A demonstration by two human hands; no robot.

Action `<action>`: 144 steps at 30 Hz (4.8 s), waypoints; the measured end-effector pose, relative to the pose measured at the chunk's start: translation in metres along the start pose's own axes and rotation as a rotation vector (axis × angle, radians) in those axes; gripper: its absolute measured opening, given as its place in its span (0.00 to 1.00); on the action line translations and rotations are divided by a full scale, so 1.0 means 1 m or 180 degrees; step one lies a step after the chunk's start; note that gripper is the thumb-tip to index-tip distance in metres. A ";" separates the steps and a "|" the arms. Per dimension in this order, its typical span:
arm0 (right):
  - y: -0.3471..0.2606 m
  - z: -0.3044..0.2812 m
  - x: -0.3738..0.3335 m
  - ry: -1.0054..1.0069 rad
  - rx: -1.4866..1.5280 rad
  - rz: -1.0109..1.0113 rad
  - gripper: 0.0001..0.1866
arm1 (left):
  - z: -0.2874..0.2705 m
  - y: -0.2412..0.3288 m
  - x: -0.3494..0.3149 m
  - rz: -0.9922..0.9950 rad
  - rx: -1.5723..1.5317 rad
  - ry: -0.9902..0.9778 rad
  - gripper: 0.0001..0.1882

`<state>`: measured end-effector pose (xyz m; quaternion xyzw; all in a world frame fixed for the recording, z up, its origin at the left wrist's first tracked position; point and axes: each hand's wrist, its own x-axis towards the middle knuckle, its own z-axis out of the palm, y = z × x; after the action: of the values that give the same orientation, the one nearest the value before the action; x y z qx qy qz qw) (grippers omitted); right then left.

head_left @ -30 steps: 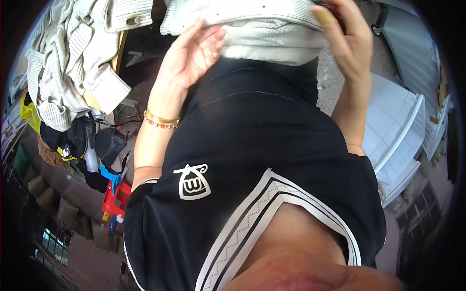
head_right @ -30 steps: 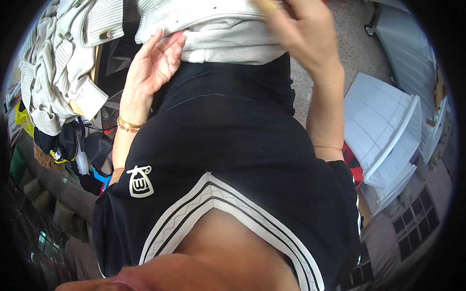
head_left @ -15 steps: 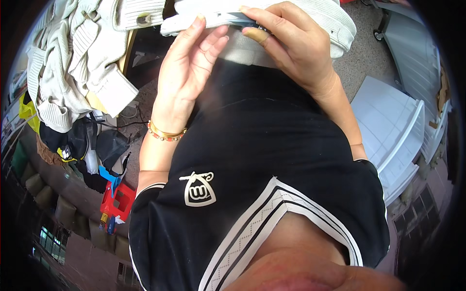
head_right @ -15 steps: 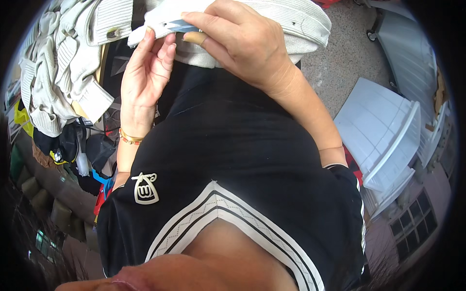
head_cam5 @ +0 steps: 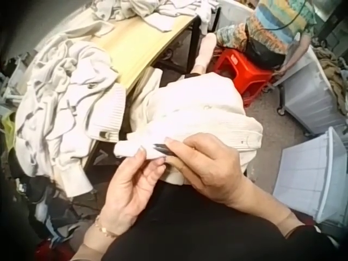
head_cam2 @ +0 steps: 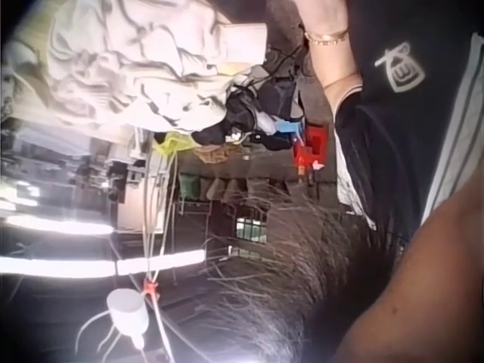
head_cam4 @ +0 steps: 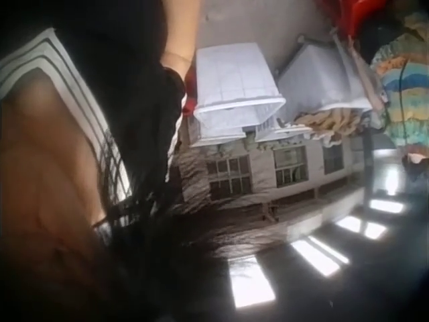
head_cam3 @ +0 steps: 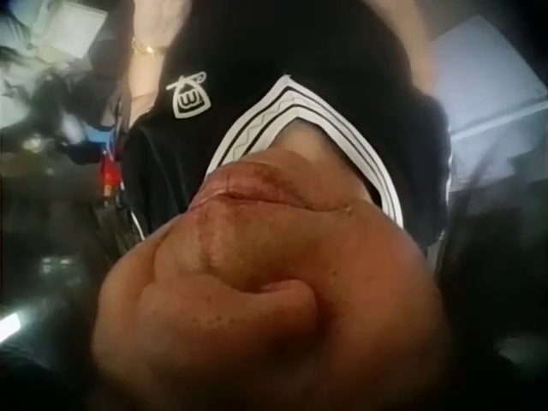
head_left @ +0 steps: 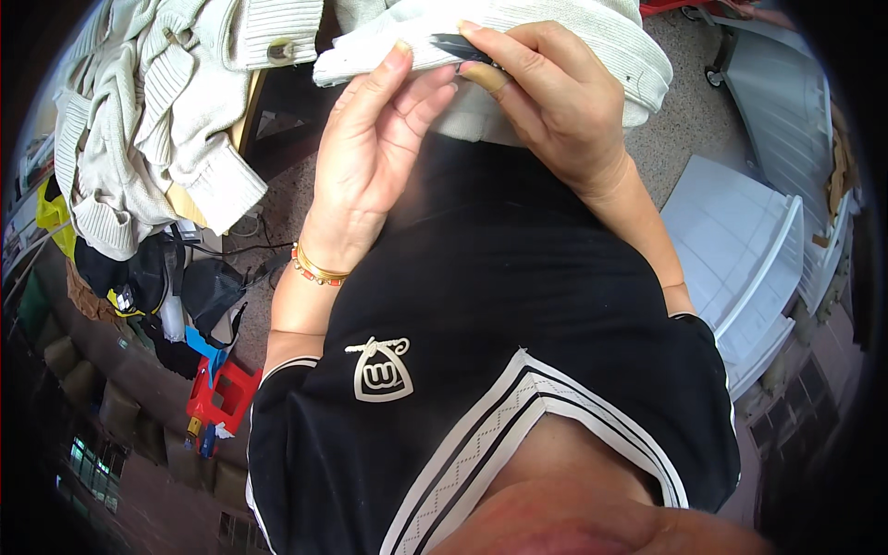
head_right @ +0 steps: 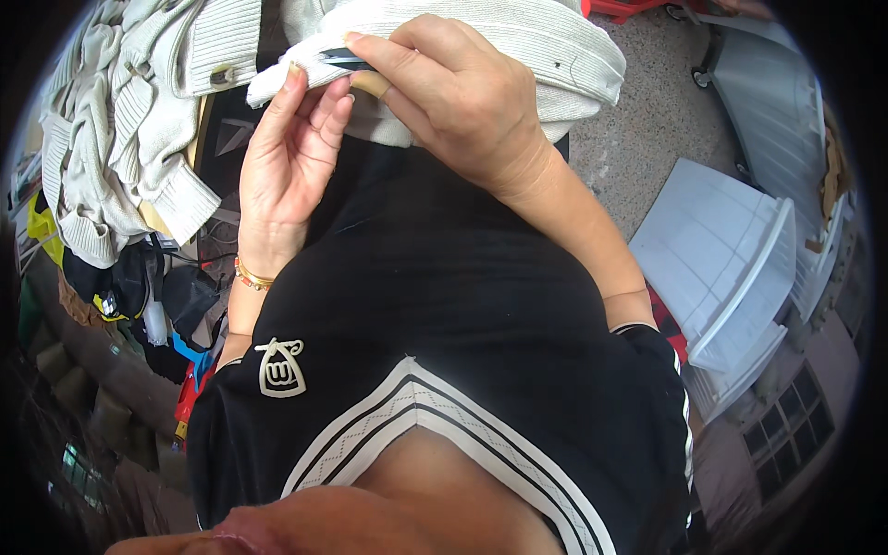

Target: Trimming loose threads and excess material from white knit cardigans using small scissors in a factory setting.

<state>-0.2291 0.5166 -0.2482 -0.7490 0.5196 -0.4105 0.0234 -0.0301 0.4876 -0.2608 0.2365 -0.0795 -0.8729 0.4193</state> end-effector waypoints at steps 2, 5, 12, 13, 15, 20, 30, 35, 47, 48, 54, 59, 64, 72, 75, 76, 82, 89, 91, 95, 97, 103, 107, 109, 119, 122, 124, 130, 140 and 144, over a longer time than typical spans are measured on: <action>0.001 0.001 0.001 0.0024 -0.0064 -0.0069 0.17 | 0.000 0.000 0.000 0.0008 0.0005 0.0011 0.14; -0.001 -0.001 0.002 0.0024 -0.0062 -0.0160 0.18 | -0.002 0.001 0.001 -0.0004 -0.0106 -0.0055 0.14; -0.009 -0.006 0.011 -0.0133 0.0058 -0.0110 0.19 | -0.005 0.001 0.002 0.0007 -0.0128 -0.0042 0.14; -0.008 -0.005 0.010 -0.0136 0.0057 -0.0107 0.19 | -0.005 0.001 0.002 0.0003 -0.0106 -0.0040 0.13; -0.005 -0.003 0.010 -0.0062 0.0060 -0.0261 0.19 | -0.004 0.001 0.001 0.0021 -0.0097 -0.0021 0.13; -0.003 -0.003 0.009 -0.0038 0.0195 -0.0259 0.18 | -0.005 0.001 0.001 0.0034 -0.0112 -0.0029 0.13; 0.000 -0.053 0.017 0.0412 0.1389 0.0952 0.14 | -0.009 -0.004 0.014 -0.0405 -0.0829 0.0110 0.24; 0.013 -0.080 -0.008 0.0622 0.1162 0.1360 0.15 | -0.004 -0.023 0.020 -0.0699 -0.0544 -0.0102 0.24; 0.000 -0.071 -0.020 -0.0122 0.0478 0.0809 0.18 | 0.009 -0.032 0.027 -0.0486 0.0114 0.0029 0.12; 0.000 -0.071 -0.019 -0.0197 0.0345 0.0755 0.18 | 0.009 -0.032 0.025 -0.0497 0.0094 -0.0022 0.11; 0.010 -0.052 -0.021 0.0480 0.0338 -0.0097 0.16 | 0.011 -0.031 0.022 -0.0405 0.0153 0.0131 0.09; 0.032 -0.030 -0.028 0.1212 0.0411 -0.0818 0.16 | 0.016 -0.031 0.022 -0.0455 0.0220 0.0117 0.08; 0.034 -0.029 -0.022 0.1192 -0.0029 -0.0937 0.15 | 0.011 -0.032 0.027 -0.0601 0.0057 -0.0074 0.10; 0.049 -0.074 -0.039 0.1471 0.2444 0.0341 0.13 | 0.020 -0.034 0.031 -0.0869 -0.0126 -0.0181 0.14; 0.066 -0.092 -0.059 0.1538 0.2448 0.0482 0.14 | 0.031 -0.044 0.036 -0.0881 0.0424 -0.0106 0.14; 0.067 -0.094 -0.060 0.1556 0.2363 0.0488 0.15 | 0.033 -0.045 0.037 -0.0896 0.0451 -0.0119 0.14; 0.062 -0.081 -0.080 0.1107 0.1502 0.0210 0.18 | 0.057 -0.053 0.040 -0.0806 0.1054 -0.0203 0.13; 0.044 -0.064 -0.106 0.0967 0.0157 0.1022 0.22 | 0.053 -0.046 0.040 -0.0910 0.0870 -0.0213 0.17; 0.048 -0.067 -0.111 0.1016 0.0299 0.1613 0.28 | 0.050 -0.036 0.038 -0.0945 0.0443 -0.0288 0.15; 0.123 -0.044 -0.174 0.1149 0.2058 0.2742 0.44 | 0.031 -0.001 0.044 -0.1057 0.0600 -0.0528 0.16; 0.121 -0.043 -0.147 0.1611 0.2793 0.2881 0.22 | 0.016 0.026 0.044 -0.0945 0.2055 -0.0741 0.16; 0.172 -0.016 -0.165 0.1311 0.4247 0.4433 0.18 | 0.055 0.075 0.034 -0.1436 0.4890 0.0339 0.15; 0.172 0.007 -0.140 0.1256 0.5154 0.4568 0.22 | 0.022 0.100 0.057 -0.0878 0.6134 0.0317 0.17; 0.171 0.015 -0.147 0.1311 0.4881 0.4380 0.22 | 0.047 0.091 0.057 -0.0375 0.7542 0.0205 0.20; 0.169 -0.078 -0.102 0.1717 0.5235 0.2732 0.10 | 0.096 0.044 0.055 0.2348 0.6456 -0.1946 0.57; 0.075 -0.122 0.022 0.1080 0.6249 0.1758 0.07 | 0.068 0.033 0.085 0.1743 0.6416 -0.2158 0.70; 0.049 -0.142 0.037 0.1327 0.5030 0.1373 0.08 | 0.073 0.021 0.100 0.1873 0.6550 -0.2174 0.70; 0.005 -0.117 0.083 0.1729 0.4938 0.1449 0.16 | 0.149 -0.003 0.065 0.0535 0.4859 -0.2041 0.55; 0.097 -0.189 0.061 0.1789 0.3715 0.2158 0.22 | 0.218 0.049 0.061 0.0720 0.3585 -0.2732 0.33; 0.176 -0.181 0.002 0.2756 0.3683 0.3082 0.23 | 0.281 0.137 0.104 0.1668 0.3981 -0.2435 0.18</action>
<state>-0.4774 0.5047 -0.2083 -0.0941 0.4539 -0.8039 0.3727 -0.1259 0.3038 -0.0050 0.0849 -0.7495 -0.5592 0.3440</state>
